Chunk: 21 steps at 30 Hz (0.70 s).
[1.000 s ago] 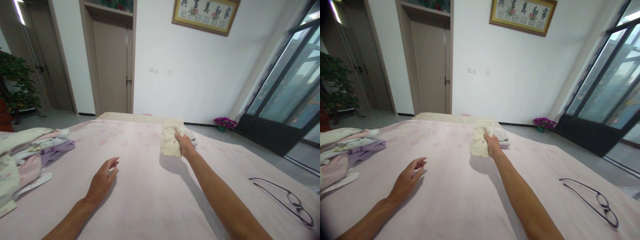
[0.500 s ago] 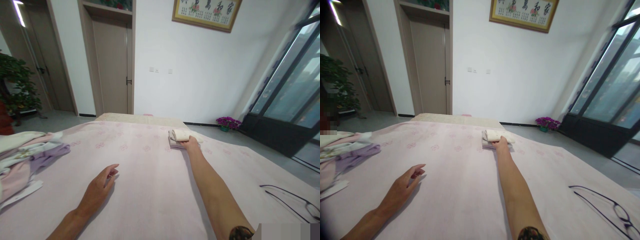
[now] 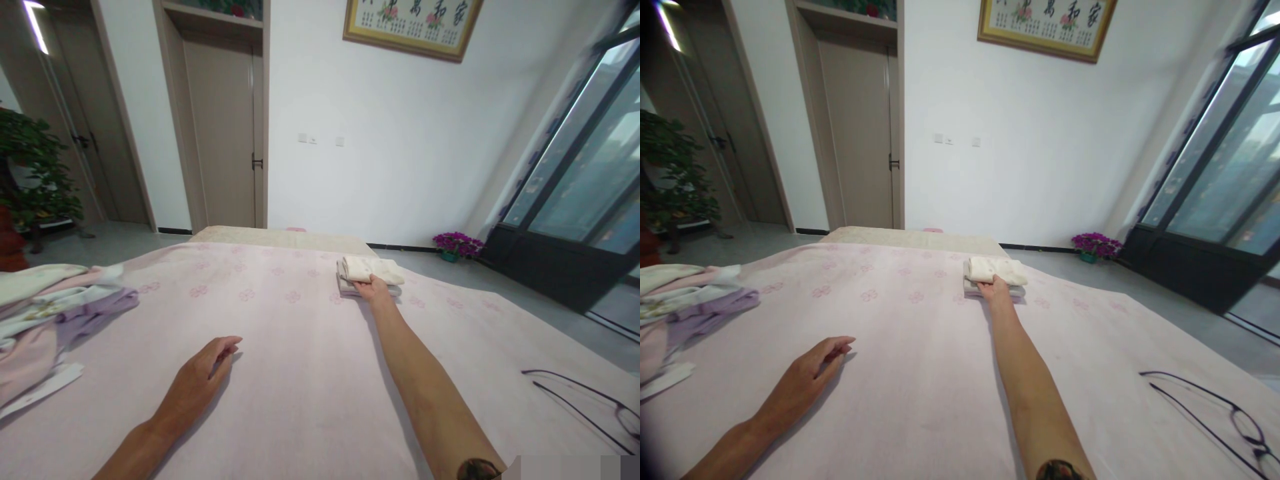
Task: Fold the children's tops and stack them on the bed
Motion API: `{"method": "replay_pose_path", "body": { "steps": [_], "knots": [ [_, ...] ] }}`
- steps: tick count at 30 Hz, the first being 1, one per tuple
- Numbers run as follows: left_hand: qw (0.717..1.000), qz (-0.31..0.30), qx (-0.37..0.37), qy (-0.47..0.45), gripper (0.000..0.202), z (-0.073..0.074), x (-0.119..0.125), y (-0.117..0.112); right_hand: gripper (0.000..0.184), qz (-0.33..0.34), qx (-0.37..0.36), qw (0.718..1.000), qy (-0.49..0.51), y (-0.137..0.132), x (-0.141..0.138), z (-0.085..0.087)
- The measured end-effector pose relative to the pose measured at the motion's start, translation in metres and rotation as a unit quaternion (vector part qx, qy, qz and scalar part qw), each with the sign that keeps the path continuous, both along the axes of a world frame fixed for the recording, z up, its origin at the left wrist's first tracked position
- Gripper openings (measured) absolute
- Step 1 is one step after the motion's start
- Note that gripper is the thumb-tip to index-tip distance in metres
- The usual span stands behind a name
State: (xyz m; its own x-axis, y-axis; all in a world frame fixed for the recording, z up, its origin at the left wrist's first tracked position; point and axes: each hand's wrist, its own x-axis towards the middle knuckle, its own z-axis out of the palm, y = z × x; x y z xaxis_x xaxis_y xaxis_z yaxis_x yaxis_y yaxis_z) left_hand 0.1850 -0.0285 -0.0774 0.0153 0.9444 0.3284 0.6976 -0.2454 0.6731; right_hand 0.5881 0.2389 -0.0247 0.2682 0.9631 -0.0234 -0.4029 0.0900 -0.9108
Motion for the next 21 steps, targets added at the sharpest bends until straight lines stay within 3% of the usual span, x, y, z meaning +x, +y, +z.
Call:
{"method": "replay_pose_path", "body": {
  "steps": [5, 10, 17, 21],
  "knots": [
    [1.0, -0.006, 0.004, 0.005, 0.029, 0.003, 0.002, 0.0, 0.044, 0.015, -0.066, 0.995, 0.072, -0.006, 0.003, 0.004],
    [1.0, -0.014, -0.002, 0.021, 0.031, 0.0, 0.001, 0.002, 0.041, 0.061, -0.115, 0.989, 0.072, -0.021, 0.0, 0.009],
    [0.998, -0.029, 0.012, 0.047, 0.025, 0.004, 0.001, 0.001, 0.023, 0.103, -0.101, 0.988, -0.056, -0.044, -0.01, 0.011],
    [0.998, -0.04, 0.011, 0.052, 0.025, 0.004, 0.002, 0.001, 0.039, 0.007, -0.033, 0.984, -0.172, -0.041, 0.001, 0.025]
  ]
}}
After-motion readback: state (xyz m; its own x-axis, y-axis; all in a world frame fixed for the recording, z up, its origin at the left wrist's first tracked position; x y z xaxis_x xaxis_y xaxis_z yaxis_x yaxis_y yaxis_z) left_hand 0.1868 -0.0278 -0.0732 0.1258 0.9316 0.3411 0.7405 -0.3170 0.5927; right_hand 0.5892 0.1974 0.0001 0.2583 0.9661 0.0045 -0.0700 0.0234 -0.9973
